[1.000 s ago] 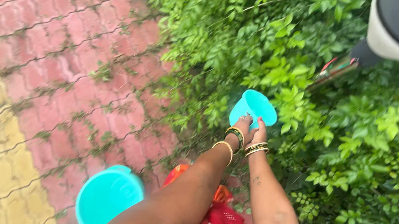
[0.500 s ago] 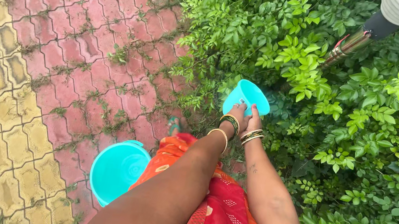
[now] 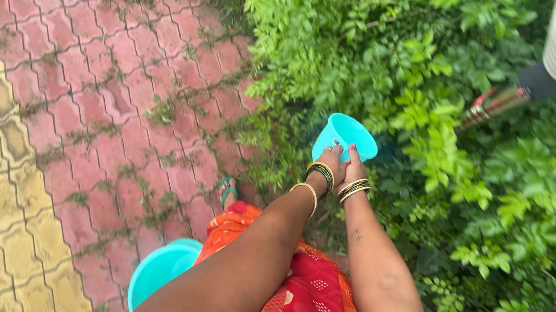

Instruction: The person waters bushes along a walkway using a small blue bucket filled from larger buckets.

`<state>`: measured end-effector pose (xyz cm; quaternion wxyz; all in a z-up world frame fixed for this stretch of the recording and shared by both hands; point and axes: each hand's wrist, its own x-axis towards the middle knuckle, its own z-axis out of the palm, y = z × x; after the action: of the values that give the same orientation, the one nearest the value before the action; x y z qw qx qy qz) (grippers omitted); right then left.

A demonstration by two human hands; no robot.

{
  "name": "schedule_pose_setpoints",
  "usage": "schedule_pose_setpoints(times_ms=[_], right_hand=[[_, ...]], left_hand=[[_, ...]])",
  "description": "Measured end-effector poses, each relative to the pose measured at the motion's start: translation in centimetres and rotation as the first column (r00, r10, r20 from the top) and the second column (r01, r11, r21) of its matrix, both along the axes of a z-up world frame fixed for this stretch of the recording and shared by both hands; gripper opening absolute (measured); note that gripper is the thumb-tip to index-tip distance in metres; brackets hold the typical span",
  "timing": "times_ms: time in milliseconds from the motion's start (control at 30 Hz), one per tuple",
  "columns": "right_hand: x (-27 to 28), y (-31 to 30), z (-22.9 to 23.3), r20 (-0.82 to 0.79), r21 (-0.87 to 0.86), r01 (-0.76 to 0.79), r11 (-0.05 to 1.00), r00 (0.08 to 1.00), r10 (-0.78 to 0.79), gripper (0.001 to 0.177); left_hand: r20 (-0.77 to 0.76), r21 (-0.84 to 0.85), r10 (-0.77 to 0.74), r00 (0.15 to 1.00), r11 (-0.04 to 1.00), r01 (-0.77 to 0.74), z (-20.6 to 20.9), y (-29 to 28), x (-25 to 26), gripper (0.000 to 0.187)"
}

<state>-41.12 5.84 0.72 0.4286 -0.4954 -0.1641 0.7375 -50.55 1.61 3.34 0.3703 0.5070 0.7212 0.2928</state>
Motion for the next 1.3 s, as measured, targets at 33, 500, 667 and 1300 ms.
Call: schedule_pose_setpoints(times_ms=[33,500,667,1300], right_hand=[[-1.6,0.9,-0.1,-0.001,0.001,0.004,1.0,1.0,-0.004,0.047],[-18.1,17.6,-0.4,-0.298,-0.107,0.056,0.993,0.951,-0.086,0.059],[-19.0,23.0,-0.2,-0.268,-0.105,0.066,0.992,0.959,-0.092,0.06],[-28.5,44.9,0.1,-0.13,-0.278,0.047,0.96,0.988,-0.086,0.053]], left_hand=[[0.007,-0.034,-0.007,1.0,0.999,0.007,-0.5,1.2,-1.5,0.056],[-0.029,-0.334,-0.298,0.954,0.902,0.272,1.8,22.1,-18.3,0.06],[-0.09,-0.231,-0.344,0.935,0.92,0.316,0.6,27.6,-19.0,0.051],[-0.182,-0.358,-0.402,0.897,0.877,0.32,-3.9,50.5,-26.9,0.035]])
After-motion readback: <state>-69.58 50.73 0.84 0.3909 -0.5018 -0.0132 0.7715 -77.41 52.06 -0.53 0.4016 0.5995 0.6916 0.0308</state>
